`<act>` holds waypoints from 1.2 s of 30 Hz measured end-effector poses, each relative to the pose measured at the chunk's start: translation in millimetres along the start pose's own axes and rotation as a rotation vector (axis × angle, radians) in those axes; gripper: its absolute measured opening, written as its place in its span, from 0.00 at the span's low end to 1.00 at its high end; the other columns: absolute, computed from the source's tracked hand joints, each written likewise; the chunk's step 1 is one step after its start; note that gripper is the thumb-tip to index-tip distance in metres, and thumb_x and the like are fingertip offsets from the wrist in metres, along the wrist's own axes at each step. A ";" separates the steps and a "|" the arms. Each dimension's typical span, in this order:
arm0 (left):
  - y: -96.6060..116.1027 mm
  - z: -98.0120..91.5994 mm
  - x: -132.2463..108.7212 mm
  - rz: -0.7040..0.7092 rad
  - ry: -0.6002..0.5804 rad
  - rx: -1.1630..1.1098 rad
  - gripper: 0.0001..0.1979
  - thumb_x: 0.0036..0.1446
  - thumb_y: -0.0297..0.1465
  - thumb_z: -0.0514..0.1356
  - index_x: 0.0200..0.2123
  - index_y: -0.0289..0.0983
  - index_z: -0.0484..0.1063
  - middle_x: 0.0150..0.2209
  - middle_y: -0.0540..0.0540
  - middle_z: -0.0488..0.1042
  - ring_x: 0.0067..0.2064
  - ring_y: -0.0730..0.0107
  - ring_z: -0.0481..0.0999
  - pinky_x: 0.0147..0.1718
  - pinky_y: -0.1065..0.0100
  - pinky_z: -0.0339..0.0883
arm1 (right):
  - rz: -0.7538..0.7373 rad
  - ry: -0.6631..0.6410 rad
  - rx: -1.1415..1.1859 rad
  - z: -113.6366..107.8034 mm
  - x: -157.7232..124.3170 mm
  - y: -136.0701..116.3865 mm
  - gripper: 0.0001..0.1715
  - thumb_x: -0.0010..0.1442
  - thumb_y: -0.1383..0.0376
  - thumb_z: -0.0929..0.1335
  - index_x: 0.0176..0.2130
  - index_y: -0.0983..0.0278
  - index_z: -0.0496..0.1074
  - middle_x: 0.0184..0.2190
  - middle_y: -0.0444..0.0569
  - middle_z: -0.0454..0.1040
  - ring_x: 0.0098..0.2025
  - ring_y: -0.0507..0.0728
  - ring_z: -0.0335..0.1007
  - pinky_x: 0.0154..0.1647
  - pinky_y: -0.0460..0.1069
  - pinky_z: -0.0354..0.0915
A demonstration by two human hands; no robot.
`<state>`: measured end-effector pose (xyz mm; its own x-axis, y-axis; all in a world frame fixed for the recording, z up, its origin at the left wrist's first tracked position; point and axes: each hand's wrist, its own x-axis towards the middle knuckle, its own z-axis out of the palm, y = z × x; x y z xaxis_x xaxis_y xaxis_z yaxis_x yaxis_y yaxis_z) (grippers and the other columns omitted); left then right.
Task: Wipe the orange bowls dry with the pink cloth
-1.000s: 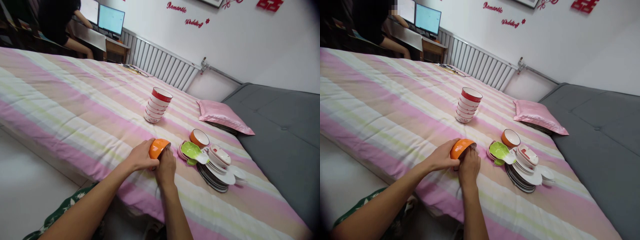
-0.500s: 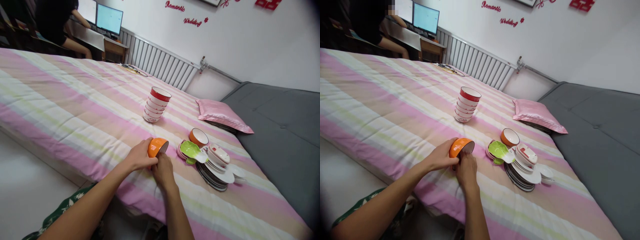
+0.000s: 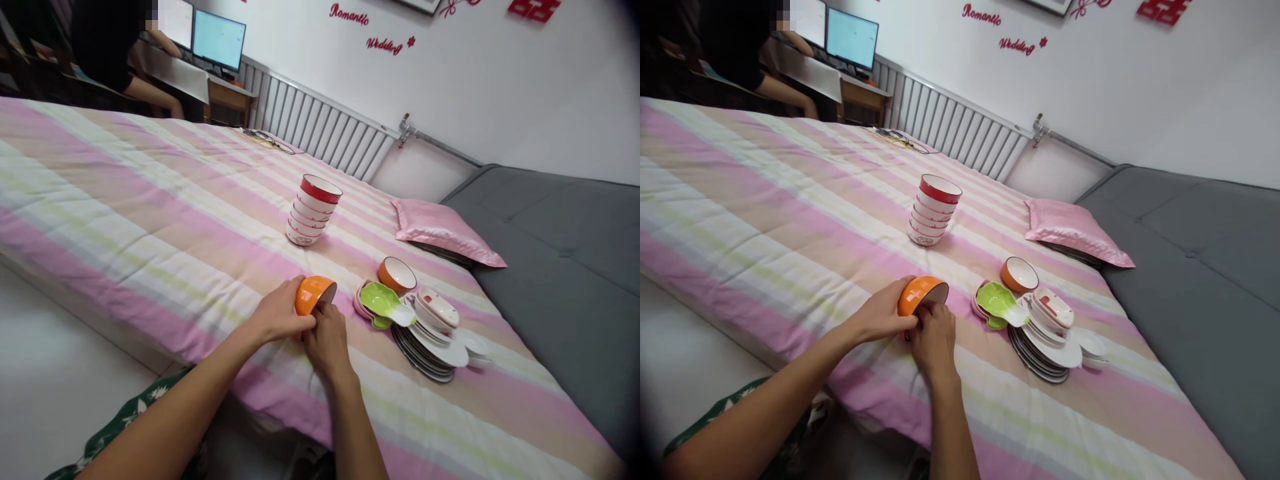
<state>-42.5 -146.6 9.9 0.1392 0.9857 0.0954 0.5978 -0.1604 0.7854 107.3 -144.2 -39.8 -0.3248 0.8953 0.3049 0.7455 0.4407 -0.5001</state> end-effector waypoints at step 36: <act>-1.7 -0.7 -2.3 -0.014 0.010 -0.034 0.37 0.54 0.50 0.55 0.60 0.33 0.58 0.58 0.35 0.67 0.57 0.48 0.68 0.54 0.56 0.61 | 0.312 -0.093 1.252 4.3 -4.4 -16.2 0.26 0.56 0.65 0.65 0.54 0.53 0.64 0.48 0.42 0.73 0.46 0.51 0.70 0.46 0.46 0.66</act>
<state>-44.4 -148.5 8.8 0.1232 0.9882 0.0906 0.5727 -0.1454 0.8068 94.2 -155.0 -36.5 -0.3133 0.9496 0.0070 -0.2364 -0.0708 -0.9691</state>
